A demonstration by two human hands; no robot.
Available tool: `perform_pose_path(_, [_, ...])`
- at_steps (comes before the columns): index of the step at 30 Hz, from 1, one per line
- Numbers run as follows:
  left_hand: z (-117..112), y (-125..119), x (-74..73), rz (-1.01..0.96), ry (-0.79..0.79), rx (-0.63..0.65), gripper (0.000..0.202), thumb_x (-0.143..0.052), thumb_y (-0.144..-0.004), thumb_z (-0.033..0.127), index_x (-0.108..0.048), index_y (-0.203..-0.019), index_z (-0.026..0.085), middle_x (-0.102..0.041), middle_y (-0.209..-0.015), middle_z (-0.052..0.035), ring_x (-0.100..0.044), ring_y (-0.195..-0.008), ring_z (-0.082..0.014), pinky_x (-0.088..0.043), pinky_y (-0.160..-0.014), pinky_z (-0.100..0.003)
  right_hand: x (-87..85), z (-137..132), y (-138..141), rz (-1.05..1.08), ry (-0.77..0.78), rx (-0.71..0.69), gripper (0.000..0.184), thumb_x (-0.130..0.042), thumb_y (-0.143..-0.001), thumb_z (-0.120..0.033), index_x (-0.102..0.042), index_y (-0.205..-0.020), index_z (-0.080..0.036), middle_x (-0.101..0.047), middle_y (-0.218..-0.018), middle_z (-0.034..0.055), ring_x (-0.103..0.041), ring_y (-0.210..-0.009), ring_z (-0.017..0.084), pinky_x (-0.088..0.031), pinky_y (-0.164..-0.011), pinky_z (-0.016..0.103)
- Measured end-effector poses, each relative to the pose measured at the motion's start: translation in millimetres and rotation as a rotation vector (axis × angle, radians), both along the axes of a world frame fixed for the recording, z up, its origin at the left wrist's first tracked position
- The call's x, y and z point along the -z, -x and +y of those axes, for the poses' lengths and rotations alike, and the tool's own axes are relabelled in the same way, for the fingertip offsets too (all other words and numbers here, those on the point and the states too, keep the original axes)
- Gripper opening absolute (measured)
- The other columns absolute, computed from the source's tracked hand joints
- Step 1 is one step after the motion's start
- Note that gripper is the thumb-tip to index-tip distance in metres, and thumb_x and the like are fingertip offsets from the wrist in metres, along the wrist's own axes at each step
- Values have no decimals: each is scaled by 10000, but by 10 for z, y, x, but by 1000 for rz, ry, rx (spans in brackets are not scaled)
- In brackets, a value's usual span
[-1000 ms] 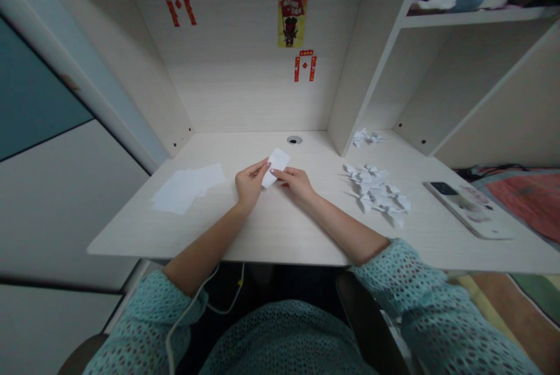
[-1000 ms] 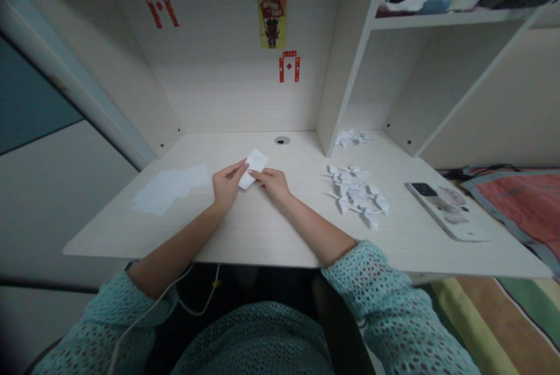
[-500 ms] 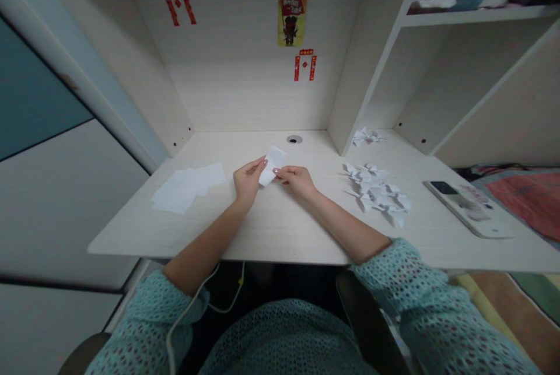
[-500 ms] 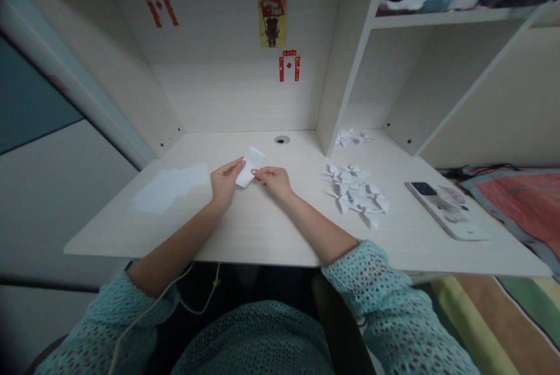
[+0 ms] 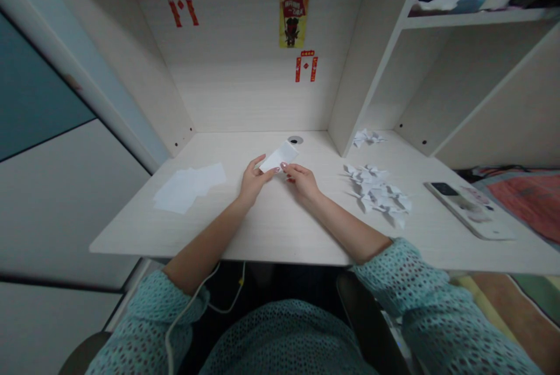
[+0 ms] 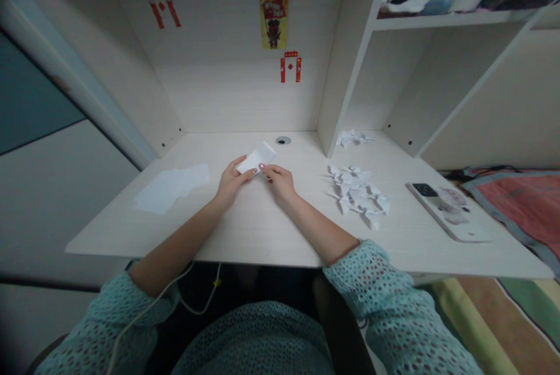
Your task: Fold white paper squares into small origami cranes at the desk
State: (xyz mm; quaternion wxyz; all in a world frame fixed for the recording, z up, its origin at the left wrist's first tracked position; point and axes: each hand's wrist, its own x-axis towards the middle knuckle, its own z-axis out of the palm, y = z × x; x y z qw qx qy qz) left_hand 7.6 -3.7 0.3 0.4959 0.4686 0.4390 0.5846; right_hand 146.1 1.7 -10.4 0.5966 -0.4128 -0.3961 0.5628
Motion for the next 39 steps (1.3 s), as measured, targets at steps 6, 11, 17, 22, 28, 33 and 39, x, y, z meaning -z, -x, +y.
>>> perform_pose_path(6, [24, 10, 45, -71, 14, 30, 437, -790, -576, 342, -667, -929, 116, -697, -969, -109, -644, -830, -175, -491, -793, -299, 10, -4, 25, 69, 32, -40, 307, -774, -509, -450, -681, -651, -194, -642, -701, 10, -477, -607, 108, -336, -561, 249])
perform_pose_path(11, [-12, -5, 6, -68, 11, -30, 378, -792, -577, 324, -690, -873, 111, -710, -900, -94, -644, -793, -170, -495, -782, -301, 20, -5, 36, 83, 49, -55, 297, -775, -507, -433, -683, -659, -194, -641, -711, 5, -472, -617, 108, -334, -561, 248])
perform_pose_path(17, [-66, -5, -84, 43, 41, -75, 326, -806, -553, 323, -693, -768, 105, -703, -763, -75, -633, -731, -168, -489, -698, -269, 20, 13, 25, 38, 42, -12, 286, -784, -495, -419, -688, -621, -181, -650, -712, 21, -463, -617, 113, -311, -542, 255])
perform_pose_path(22, [-91, 1, -122, 72, 70, -63, 293, -803, -562, 310, -695, -751, 114, -700, -759, -74, -633, -743, -176, -488, -694, -276, -37, 75, -83, 12, 68, 70, 303, -784, -485, -434, -699, -637, -186, -665, -748, 35, -469, -610, 114, -307, -526, 259])
perform_pose_path(28, [-38, 29, -55, 57, 77, -47, 326, -816, -538, 322, -700, -765, 119, -705, -791, -95, -637, -778, -203, -499, -713, -312, -68, 152, -212, -42, 79, 128, 332, -769, -497, -454, -702, -690, -191, -681, -823, 55, -504, -645, 132, -332, -531, 261])
perform_pose_path(33, [8, 65, -5, 58, 62, -45, 368, -812, -537, 358, -701, -793, 117, -707, -840, -101, -631, -751, -182, -494, -708, -305, -62, 165, -244, -137, 30, 108, 341, -747, -523, -491, -693, -666, -186, -675, -786, 53, -506, -635, 131, -320, -522, 257])
perform_pose_path(39, [40, 109, -3, 118, 8, -143, 382, -792, -560, 388, -679, -795, 108, -686, -738, -73, -609, -658, -148, -457, -632, -253, -43, 215, -294, -282, -75, 52, 348, -727, -558, -522, -683, -620, -182, -632, -626, 27, -468, -565, 120, -318, -516, 258])
